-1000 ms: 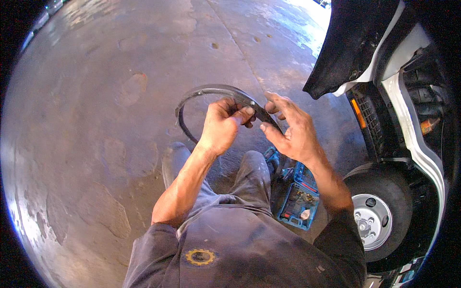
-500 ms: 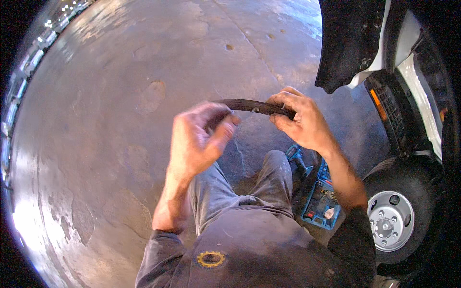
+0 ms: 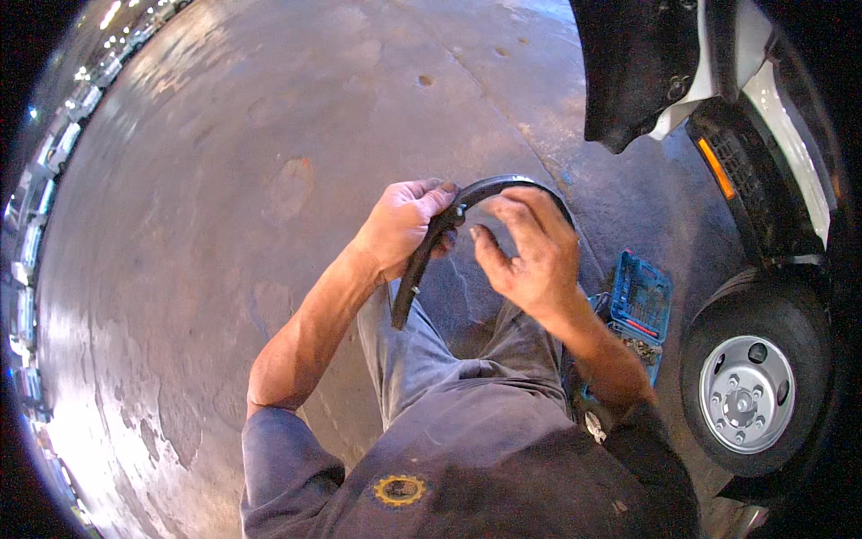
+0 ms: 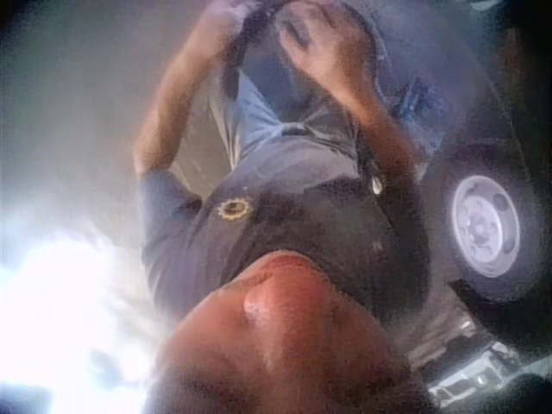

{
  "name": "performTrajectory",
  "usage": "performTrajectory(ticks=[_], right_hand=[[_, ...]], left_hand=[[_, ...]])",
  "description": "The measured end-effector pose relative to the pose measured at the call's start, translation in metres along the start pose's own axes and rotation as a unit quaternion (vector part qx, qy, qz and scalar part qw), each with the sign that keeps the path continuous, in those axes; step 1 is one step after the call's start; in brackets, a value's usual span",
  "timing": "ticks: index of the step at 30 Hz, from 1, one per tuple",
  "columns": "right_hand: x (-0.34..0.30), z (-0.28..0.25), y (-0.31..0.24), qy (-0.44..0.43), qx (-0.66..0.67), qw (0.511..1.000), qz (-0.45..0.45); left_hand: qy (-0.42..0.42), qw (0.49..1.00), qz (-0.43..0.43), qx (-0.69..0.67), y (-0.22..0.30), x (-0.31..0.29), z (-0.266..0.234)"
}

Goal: The person installs a rubber weather stripping seal onto the lower edge of a vehicle door. They use a power drill to secure the seal with fasteners, repeatedly positioning the strip and driving screws into the door frame.

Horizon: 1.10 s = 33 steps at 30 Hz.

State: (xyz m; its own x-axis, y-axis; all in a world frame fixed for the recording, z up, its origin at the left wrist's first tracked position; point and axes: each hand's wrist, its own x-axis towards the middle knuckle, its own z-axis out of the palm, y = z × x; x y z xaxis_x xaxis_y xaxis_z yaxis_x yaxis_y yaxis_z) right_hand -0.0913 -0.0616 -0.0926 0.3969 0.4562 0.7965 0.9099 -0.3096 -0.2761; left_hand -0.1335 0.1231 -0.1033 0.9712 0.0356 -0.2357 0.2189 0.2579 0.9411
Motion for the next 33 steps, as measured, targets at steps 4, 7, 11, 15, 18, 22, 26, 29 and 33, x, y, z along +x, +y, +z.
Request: performTrajectory(ticks=[4, 7, 11, 15, 18, 22, 26, 29, 33], right_hand=[[-0.027, 0.032, -0.007, 0.029, 0.086, 0.988, 0.126], [-0.032, 0.039, -0.004, 0.041, 0.107, 0.979, 0.171], [-0.036, 0.039, -0.001, 0.024, 0.094, 0.97, 0.223], [-0.039, 0.039, -0.001, 0.022, 0.085, 0.96, 0.266], [-0.043, 0.046, 0.005, 0.044, 0.083, 0.968, 0.231], [-0.049, 0.052, 0.012, 0.049, 0.091, 0.981, 0.162], [-0.054, 0.05, 0.024, 0.033, 0.122, 0.985, 0.113], [-0.052, 0.055, 0.033, 0.032, 0.128, 0.989, 0.074], [-0.058, 0.057, 0.041, 0.016, 0.128, 0.99, 0.055]], left_hand=[[0.018, 0.999, 0.001, -0.044, -0.012, 0.003, 0.008], [0.045, 0.999, 0.017, -0.003, -0.013, 0.003, 0.012], [0.049, 0.998, -0.016, 0.031, -0.013, 0.006, 0.011], [0.074, 0.997, 0.024, -0.004, -0.022, 0.009, 0.018], [0.079, 0.993, 0.005, -0.088, -0.027, 0.015, 0.023], [0.006, 0.995, -0.049, -0.085, -0.032, 0.027, 0.013], [0.041, 0.997, -0.007, -0.065, -0.033, 0.028, 0.025], [0.077, 0.994, 0.012, -0.079, -0.034, 0.033, 0.03], [0.114, 0.987, 0.022, -0.113, -0.041, 0.036, 0.039]])
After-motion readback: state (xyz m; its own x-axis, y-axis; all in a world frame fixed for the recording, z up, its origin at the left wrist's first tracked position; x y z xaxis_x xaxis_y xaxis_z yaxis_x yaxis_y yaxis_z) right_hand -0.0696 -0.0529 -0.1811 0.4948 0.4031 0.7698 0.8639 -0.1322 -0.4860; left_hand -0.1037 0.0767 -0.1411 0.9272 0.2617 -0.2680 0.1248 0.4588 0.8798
